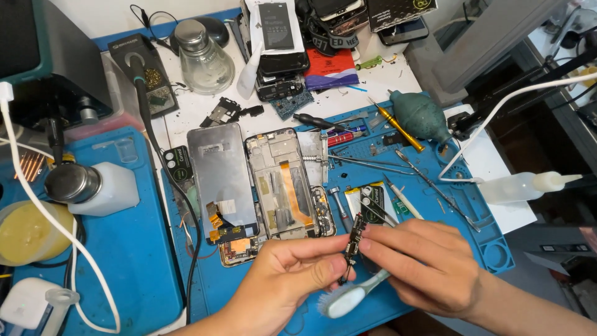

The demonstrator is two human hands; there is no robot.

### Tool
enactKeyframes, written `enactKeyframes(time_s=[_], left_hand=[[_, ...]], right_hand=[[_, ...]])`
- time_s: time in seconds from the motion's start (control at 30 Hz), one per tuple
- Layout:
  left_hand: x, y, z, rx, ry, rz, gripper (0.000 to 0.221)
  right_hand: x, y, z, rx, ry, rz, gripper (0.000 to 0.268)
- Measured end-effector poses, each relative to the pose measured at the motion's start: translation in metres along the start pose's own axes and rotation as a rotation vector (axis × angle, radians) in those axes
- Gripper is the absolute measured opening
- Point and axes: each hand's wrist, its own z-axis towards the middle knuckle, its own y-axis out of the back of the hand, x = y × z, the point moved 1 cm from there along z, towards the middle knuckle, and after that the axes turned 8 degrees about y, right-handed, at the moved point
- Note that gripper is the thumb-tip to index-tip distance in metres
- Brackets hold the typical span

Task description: Cleaning a small electronic component from a mobile phone using a brush and tweezers on a repair bench.

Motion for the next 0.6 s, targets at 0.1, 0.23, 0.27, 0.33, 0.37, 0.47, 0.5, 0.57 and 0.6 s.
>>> enactKeyframes(time_s=[0.1,0.23,0.27,0.33,0.37,0.47,0.5,0.57,0.6], left_hand=[[-0.002,-0.003,-0.003,0.019,-0.01,0.007,0.049],[-0.01,-0.01,-0.01,-0.013,-0.008,0.041,0.049],[-0.011,-0.011,-0.011,-0.01,-0.011,0.031,0.047],[-0.011,-0.012,-0.013,-0.013,0.006,0.002,0.048],[-0.011,-0.013,-0.013,-0.011,0.015,-0.027,0.049],[-0.007,-0.011,-0.012,0.021,-0.026,-0.002,0.045],[-0.007,-0.01,-0.013,0.019,-0.019,-0.006,0.045],[-0.01,-0.01,-0.012,-0.009,-0.028,0.09,0.048],[-0.009,-0.009,-0.012,-0.008,-0.025,0.09,0.048]], right_hand=[[0.002,0.0,0.001,0.034,0.056,-0.053,0.034],[0.002,0.0,0.004,0.049,0.103,-0.112,0.043],[0.002,0.0,0.004,0.056,0.132,-0.127,0.043],[0.002,-0.003,0.001,0.059,0.123,-0.091,0.04],[0.001,-0.004,0.0,0.064,0.12,-0.06,0.037],[0.001,-0.007,-0.006,0.08,0.087,0.003,0.033],[0.002,-0.008,-0.006,0.082,0.081,0.009,0.033],[0.003,-0.007,-0.004,0.104,0.094,0.039,0.032],[0.004,-0.008,-0.005,0.105,0.091,0.039,0.032]])
